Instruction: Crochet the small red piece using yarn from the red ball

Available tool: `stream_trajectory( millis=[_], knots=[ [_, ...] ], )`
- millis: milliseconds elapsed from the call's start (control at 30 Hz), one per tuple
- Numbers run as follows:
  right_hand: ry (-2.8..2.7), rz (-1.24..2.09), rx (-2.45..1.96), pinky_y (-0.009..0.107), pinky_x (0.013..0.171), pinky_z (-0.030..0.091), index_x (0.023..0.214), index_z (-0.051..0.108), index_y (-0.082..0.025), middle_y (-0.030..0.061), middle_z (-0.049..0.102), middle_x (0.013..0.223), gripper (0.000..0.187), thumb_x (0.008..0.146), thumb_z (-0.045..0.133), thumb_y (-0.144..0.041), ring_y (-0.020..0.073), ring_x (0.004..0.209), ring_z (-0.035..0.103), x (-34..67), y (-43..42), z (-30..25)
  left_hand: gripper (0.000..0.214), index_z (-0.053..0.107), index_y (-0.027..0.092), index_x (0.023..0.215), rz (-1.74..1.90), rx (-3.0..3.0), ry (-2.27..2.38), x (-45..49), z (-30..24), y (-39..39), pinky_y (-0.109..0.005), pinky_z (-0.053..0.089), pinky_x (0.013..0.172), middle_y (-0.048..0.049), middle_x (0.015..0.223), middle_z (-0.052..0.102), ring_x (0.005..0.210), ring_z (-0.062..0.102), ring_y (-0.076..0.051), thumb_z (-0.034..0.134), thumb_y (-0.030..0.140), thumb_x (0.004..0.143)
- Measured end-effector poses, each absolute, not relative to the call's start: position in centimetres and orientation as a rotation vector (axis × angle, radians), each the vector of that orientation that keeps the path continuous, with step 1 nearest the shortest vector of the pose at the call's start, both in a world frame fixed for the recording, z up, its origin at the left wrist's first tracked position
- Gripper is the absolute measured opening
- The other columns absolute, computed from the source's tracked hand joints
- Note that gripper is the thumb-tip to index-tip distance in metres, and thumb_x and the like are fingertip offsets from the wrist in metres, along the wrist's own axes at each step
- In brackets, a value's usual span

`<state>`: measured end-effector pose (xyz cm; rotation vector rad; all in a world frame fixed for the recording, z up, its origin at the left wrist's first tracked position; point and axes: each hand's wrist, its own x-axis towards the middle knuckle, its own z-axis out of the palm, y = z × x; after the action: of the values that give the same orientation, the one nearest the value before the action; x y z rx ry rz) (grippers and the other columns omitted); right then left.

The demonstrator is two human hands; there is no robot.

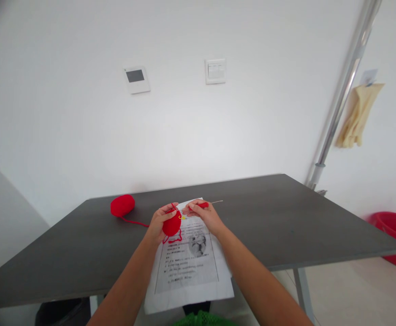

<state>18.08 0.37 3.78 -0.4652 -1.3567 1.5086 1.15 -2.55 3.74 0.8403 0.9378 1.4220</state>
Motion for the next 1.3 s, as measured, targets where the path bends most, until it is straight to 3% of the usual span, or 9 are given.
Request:
stream_trajectory(
  millis=[267,600,900,1300],
  knots=[
    [-1.212,1.793,-0.341,0.030,0.076,0.051,0.078,0.064,-0.015,0.0059,0.071,0.078,0.022,0.075,0.067,-0.036,0.0168,0.076,0.068,18.1,0.6,3.5,0.036,0.065,0.014,0.083,1.393,0.807,0.763,1.0,3.6,-2.8,-0.019,0.044,0.053,-0.0006,0.069,0.065,0.055,0.057,-0.008,0.079,0.016,0.050],
    [-1.308,1.740,-0.290,0.029,0.079,0.051,0.080,0.068,-0.015,0.0046,0.072,0.081,0.017,0.072,0.071,-0.029,0.0159,0.081,0.067,18.4,0.3,3.9,0.033,0.064,0.014,0.084,1.338,0.785,0.581,0.6,3.3,-2.9,-0.019,0.045,0.057,-0.0004,0.070,0.061,0.060,0.056,-0.008,0.077,0.014,0.053],
    [-1.258,1.946,-0.187,0.026,0.069,0.053,0.084,0.066,-0.012,0.0083,0.072,0.076,0.021,0.077,0.067,-0.032,0.0162,0.073,0.069,18.5,0.6,3.4,0.032,0.064,0.011,0.081,1.184,0.859,0.472,0.3,3.0,-2.9,-0.018,0.041,0.050,-0.0010,0.067,0.061,0.054,0.055,-0.008,0.078,0.012,0.052],
    [-1.054,1.830,-0.304,0.022,0.065,0.054,0.079,0.067,-0.013,0.0048,0.071,0.068,0.018,0.072,0.072,-0.029,0.0130,0.063,0.068,18.0,0.6,3.4,0.032,0.065,0.012,0.079,1.323,0.840,0.768,1.0,3.5,-2.9,-0.020,0.043,0.052,-0.0028,0.062,0.066,0.052,0.058,-0.010,0.080,0.018,0.052]
  ],
)
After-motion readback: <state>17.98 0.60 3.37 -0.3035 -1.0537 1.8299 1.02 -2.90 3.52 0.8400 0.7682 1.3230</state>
